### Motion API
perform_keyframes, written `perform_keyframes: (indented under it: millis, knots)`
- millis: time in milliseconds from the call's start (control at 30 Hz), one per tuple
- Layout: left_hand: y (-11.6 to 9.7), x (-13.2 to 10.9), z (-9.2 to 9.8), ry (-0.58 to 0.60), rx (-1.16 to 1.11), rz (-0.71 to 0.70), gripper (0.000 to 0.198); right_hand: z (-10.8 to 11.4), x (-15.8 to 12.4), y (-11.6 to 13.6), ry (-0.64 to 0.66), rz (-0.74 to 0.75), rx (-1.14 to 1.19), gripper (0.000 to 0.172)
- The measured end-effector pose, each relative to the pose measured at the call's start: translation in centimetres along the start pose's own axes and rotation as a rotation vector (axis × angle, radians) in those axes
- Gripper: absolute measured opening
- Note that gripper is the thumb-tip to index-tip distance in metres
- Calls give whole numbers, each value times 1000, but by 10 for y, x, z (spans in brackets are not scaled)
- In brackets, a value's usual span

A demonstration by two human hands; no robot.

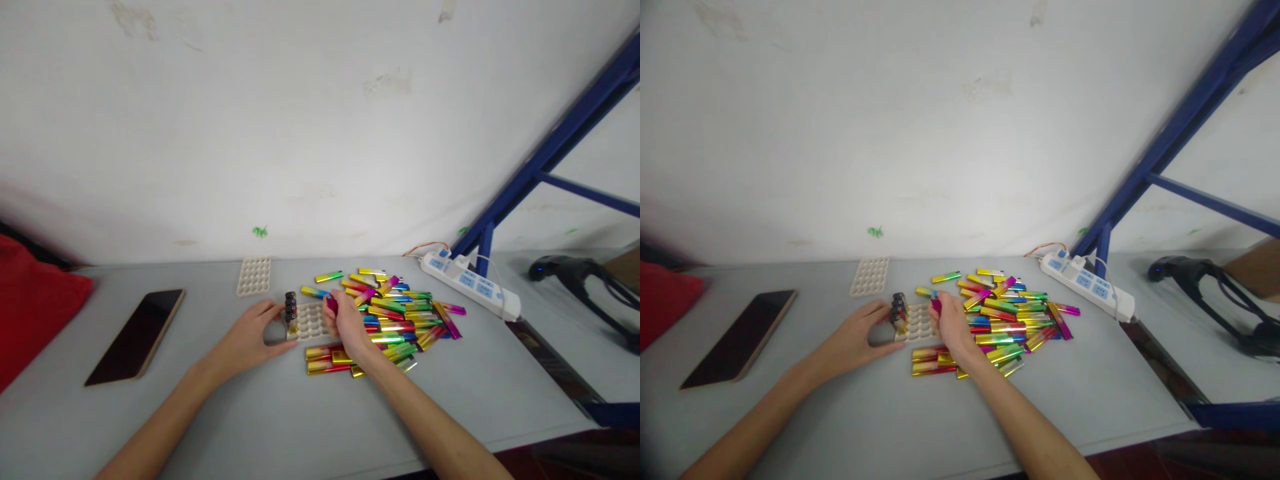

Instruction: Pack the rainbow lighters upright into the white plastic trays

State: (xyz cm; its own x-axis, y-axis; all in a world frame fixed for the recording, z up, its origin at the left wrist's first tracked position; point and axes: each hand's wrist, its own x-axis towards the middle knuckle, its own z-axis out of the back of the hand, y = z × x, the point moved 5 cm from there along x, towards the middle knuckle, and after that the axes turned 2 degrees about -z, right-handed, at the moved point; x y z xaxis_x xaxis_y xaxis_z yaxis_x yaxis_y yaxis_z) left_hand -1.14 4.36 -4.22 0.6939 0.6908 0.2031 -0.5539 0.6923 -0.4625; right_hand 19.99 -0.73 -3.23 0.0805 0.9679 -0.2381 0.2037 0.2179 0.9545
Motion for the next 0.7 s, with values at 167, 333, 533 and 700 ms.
perform_keyframes:
  millis: [167, 333, 533, 700]
  knots:
    - [-1, 0, 1, -3, -9, -1, 48, 5, 1, 1, -51, -22, 56, 73]
    - [-3, 1, 1, -1, -14, 3, 47, 6, 1, 5, 2, 113, 25, 81]
    - [-6, 1, 2, -23, -30, -20, 47, 7, -13, 22, 43, 510, -423, 55]
    - [-8, 0, 2, -16, -51, -20, 47, 2, -27, 30, 41, 794, -714, 48]
